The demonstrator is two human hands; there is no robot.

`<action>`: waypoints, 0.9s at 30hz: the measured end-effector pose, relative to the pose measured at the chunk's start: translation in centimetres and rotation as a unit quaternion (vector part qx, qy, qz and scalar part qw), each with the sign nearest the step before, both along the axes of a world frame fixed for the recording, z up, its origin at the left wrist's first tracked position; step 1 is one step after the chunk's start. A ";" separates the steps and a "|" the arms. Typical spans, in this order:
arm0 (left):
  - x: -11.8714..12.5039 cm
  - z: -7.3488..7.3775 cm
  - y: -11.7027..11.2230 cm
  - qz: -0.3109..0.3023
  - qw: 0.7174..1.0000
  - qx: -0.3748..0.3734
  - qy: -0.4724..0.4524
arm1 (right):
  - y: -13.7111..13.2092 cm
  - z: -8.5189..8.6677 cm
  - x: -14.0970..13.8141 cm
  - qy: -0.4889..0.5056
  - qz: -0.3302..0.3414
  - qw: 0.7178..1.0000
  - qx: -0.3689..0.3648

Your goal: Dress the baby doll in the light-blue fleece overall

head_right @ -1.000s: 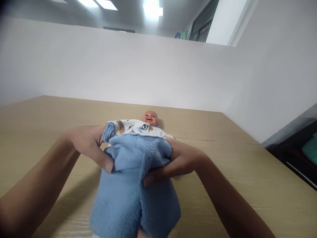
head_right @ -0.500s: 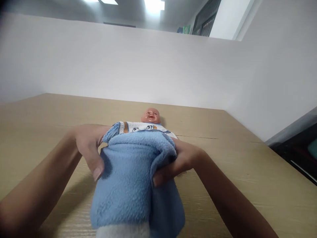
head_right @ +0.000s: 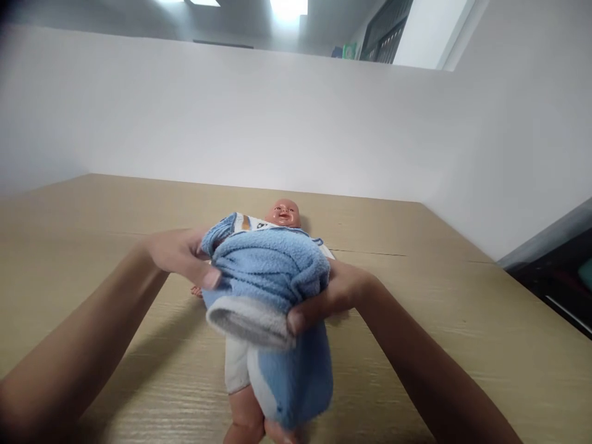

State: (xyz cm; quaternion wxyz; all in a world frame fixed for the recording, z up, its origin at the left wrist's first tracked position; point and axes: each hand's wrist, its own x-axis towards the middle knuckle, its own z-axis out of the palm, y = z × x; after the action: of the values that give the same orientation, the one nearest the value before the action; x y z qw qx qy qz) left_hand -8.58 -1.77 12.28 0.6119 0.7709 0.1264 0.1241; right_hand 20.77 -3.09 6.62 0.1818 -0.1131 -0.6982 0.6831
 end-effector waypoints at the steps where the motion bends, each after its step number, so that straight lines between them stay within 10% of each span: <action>1: 0.2 0.0 0.0 -0.008 1.000 -0.005 -0.009 | -0.2 0.1 0.2 0.007 -0.042 0.999 -0.009; 9: 0.2 -0.8 -2.8 0.115 0.992 -0.029 -0.048 | -3.3 2.7 -0.9 0.012 -0.148 0.988 0.032; 16: 2.4 -3.5 -10.1 0.219 0.967 -0.085 -0.097 | -9.0 2.2 -0.8 -0.038 -0.323 0.945 0.035; 27: 4.1 -9.9 -21.2 0.505 0.859 -0.082 0.024 | -14.8 0.8 -3.2 -0.172 -0.270 0.937 0.139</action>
State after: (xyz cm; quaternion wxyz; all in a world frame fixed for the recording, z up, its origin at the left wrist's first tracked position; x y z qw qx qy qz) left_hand -4.53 -23.00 2.34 0.5234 0.5510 0.5224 0.3866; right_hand 17.56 -17.86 7.46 0.2505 -0.3871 -0.7500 0.4742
